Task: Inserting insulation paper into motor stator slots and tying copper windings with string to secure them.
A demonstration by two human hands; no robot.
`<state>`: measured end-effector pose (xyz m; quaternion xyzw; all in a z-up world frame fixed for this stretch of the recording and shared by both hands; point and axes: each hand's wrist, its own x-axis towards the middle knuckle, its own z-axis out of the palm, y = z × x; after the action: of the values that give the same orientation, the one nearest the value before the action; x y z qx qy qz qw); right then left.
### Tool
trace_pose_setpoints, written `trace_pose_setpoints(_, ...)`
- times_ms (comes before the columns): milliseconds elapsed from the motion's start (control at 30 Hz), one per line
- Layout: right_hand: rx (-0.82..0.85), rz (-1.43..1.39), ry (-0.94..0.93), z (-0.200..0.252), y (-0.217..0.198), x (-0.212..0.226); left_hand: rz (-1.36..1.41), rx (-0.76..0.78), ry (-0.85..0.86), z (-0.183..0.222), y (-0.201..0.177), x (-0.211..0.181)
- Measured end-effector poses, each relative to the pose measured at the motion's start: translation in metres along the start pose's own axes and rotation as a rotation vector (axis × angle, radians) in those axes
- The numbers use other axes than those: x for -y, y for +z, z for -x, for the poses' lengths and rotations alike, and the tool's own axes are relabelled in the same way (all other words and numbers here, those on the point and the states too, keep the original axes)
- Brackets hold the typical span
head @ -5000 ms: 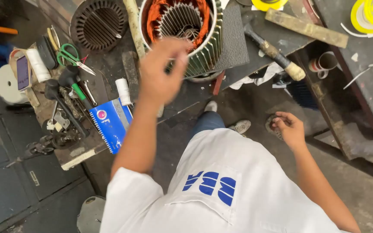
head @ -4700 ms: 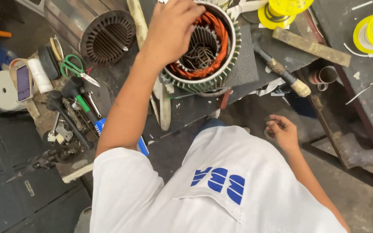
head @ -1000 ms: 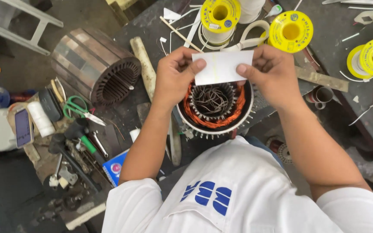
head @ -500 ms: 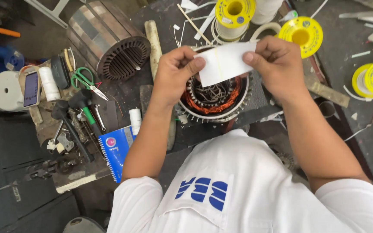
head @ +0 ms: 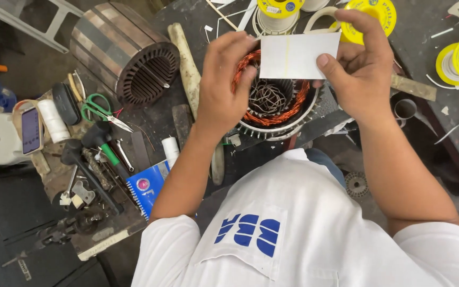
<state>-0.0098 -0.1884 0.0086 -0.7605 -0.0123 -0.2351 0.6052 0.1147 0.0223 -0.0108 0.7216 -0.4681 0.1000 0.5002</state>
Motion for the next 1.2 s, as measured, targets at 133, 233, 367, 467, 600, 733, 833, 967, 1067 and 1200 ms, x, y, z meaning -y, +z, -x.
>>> trace_pose_setpoints(133, 0.009, -0.004, 0.045, -0.001, 0.009, 0.006, -0.351, 0.21, 0.216, 0.003, 0.001, 0.004)
trace_pose_setpoints(233, 0.1, -0.223, 0.077, -0.009, 0.009, 0.007, -0.175, -0.022, 0.274, -0.002, 0.007, 0.008)
trace_pose_setpoints(367, 0.066, -0.202, 0.138, -0.017, 0.003, 0.009, 0.448, -0.025, -0.27, -0.008, 0.005, 0.008)
trace_pose_setpoints(467, 0.133, -0.084, 0.051, -0.025, 0.009, 0.011, 0.685, 0.005, -0.377, -0.014, 0.002, 0.011)
trace_pose_setpoints(600, 0.18, -0.052, -0.215, -0.036, 0.014, 0.005, 0.696, 0.106, -0.405, -0.022, -0.002, 0.014)
trace_pose_setpoints(733, 0.212, 0.706, -0.435, -0.041, 0.004, 0.01, 0.883, 0.16, -0.504, -0.021, -0.005, 0.028)
trace_pose_setpoints(833, 0.292, 0.778, -0.673, -0.048, 0.004, 0.003, 0.823, 0.262, -0.436, -0.03, -0.014, 0.019)
trace_pose_setpoints(967, 0.316, 0.703, -0.439, -0.051, -0.002, -0.005, 0.392, 0.176, -0.288, -0.039, -0.028, 0.012)
trace_pose_setpoints(1067, 0.34, 0.677, -0.355, -0.054, -0.001, -0.01, 0.109, 0.102, -0.053, -0.031, -0.026, 0.013)
trace_pose_setpoints(1200, 0.392, 0.665, -0.298, -0.057, 0.01, -0.012, 0.109, 0.019, 0.062, -0.029, -0.016, 0.013)
